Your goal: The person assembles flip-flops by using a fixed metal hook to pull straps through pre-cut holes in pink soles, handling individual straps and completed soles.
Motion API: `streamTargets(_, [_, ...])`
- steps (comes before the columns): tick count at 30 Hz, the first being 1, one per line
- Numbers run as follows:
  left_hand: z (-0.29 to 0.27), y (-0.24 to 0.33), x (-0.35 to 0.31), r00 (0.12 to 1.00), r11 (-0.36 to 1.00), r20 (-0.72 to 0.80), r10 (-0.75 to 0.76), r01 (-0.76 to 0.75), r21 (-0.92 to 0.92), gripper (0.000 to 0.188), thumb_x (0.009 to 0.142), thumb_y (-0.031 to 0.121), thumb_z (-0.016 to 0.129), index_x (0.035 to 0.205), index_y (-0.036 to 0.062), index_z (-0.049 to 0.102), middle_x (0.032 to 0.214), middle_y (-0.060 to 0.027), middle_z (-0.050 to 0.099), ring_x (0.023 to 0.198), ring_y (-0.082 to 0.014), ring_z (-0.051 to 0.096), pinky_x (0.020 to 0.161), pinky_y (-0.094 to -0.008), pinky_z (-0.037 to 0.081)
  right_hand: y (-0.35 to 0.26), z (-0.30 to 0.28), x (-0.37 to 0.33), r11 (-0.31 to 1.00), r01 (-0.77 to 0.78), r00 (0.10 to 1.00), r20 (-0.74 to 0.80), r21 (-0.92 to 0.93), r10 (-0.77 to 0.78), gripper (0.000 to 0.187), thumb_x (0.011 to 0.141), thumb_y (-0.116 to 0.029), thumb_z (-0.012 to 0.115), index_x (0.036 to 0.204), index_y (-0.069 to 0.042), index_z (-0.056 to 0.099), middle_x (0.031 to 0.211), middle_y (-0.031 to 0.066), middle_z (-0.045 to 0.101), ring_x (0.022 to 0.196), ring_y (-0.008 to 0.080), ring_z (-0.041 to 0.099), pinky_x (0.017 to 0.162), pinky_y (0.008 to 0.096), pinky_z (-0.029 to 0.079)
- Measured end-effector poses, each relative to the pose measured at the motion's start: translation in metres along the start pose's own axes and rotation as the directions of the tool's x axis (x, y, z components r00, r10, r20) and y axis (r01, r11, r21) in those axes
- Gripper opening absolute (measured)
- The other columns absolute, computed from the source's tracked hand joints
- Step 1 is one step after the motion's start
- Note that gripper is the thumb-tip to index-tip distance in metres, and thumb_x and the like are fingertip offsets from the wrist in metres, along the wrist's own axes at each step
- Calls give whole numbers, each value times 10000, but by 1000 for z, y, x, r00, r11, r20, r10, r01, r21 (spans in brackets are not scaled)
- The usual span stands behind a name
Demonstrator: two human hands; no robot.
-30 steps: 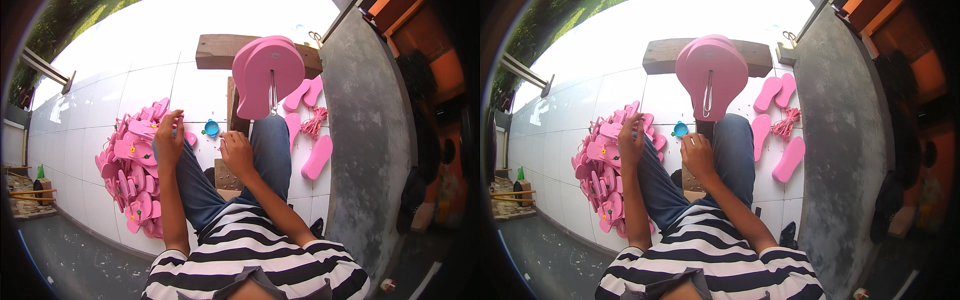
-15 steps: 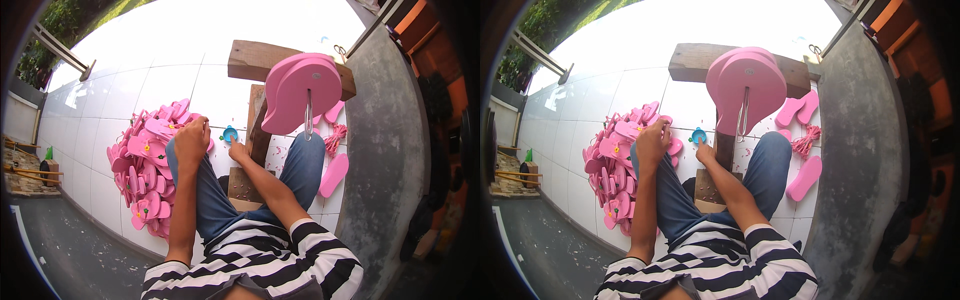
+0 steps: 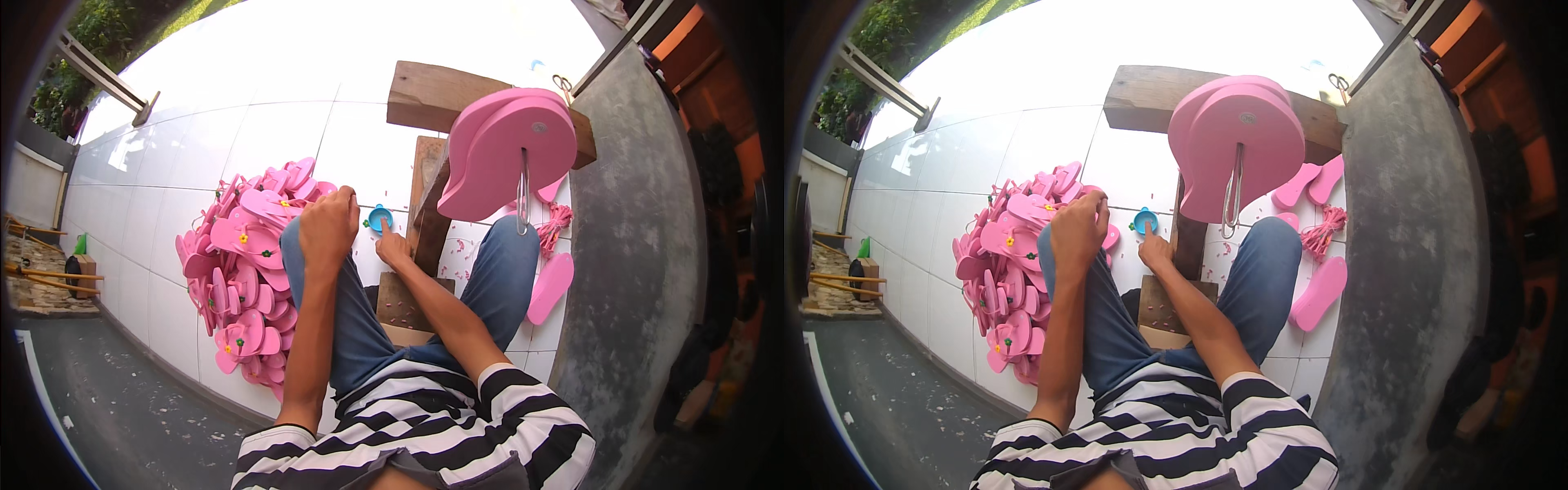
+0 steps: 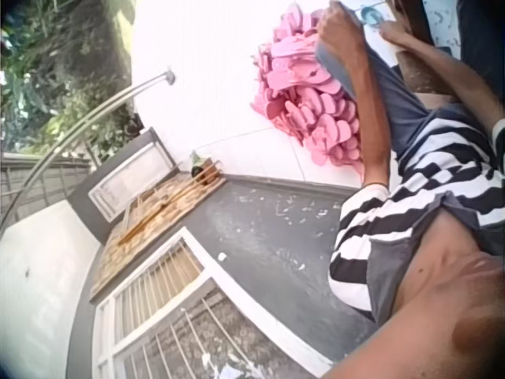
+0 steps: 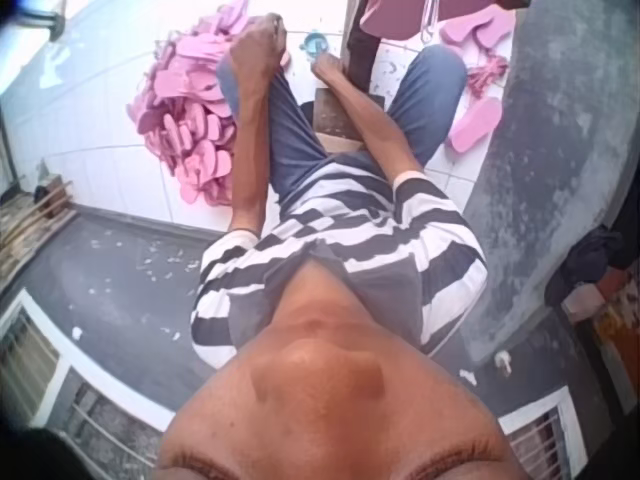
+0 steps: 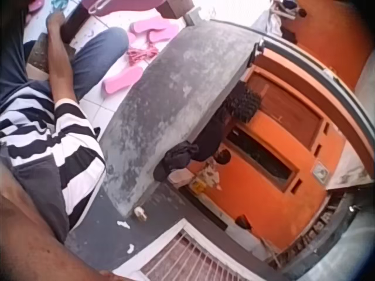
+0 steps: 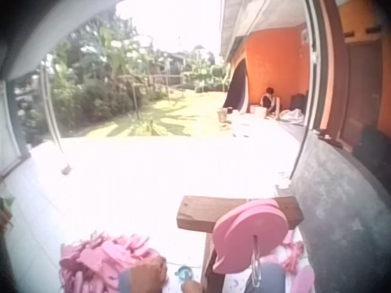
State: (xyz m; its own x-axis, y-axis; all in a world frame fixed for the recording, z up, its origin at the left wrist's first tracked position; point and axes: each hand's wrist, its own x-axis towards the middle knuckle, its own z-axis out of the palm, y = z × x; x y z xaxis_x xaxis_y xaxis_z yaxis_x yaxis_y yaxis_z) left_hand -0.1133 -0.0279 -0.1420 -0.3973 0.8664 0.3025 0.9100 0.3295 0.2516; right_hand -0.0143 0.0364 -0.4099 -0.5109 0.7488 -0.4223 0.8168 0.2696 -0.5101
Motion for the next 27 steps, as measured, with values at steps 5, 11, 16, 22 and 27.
streamTargets(5, [4,11,6,1000,999,0,31,-31,-33,137,915,191,599,947,79,671,774,-107,698,728,-285,679,699,-412,509,13,-11,-8,990,32,996,-88,135,-20,670,858,-232,519,1494,-145,325,950,300,675,888,470,664,816,564,509])
streamTargets(11, [11,16,6,998,992,-45,40,-45,-118,153,925,206,587,971,89,673,778,-118,700,714,-296,680,670,-410,513,9,-16,-24,913,216,971,-171,346,-165,557,888,-245,526,1423,-132,421,938,263,684,830,445,662,769,533,510])
streamTargets(16, [20,12,9,987,962,-6,-163,157,-221,164,923,210,577,946,80,675,833,-116,713,739,-294,688,676,-422,515,-8,-63,-74,581,204,978,-132,788,-164,501,909,-172,565,1391,-90,453,833,120,690,598,188,610,584,326,490])
streamTargets(22, [27,25,14,995,970,15,-101,102,-221,170,921,204,575,954,77,684,843,-128,714,766,-305,686,687,-421,520,-28,-175,-166,-114,-44,955,8,993,-297,444,958,-179,539,1379,-62,458,903,44,601,677,64,521,569,197,390])
streamTargets(27, [40,34,18,999,975,-1,-36,35,-221,176,918,204,574,949,73,687,841,-140,712,765,-321,682,697,-430,517,-33,-251,-239,-154,335,825,-368,930,-429,436,969,-151,504,1382,-26,444,858,62,611,684,88,512,600,215,404])
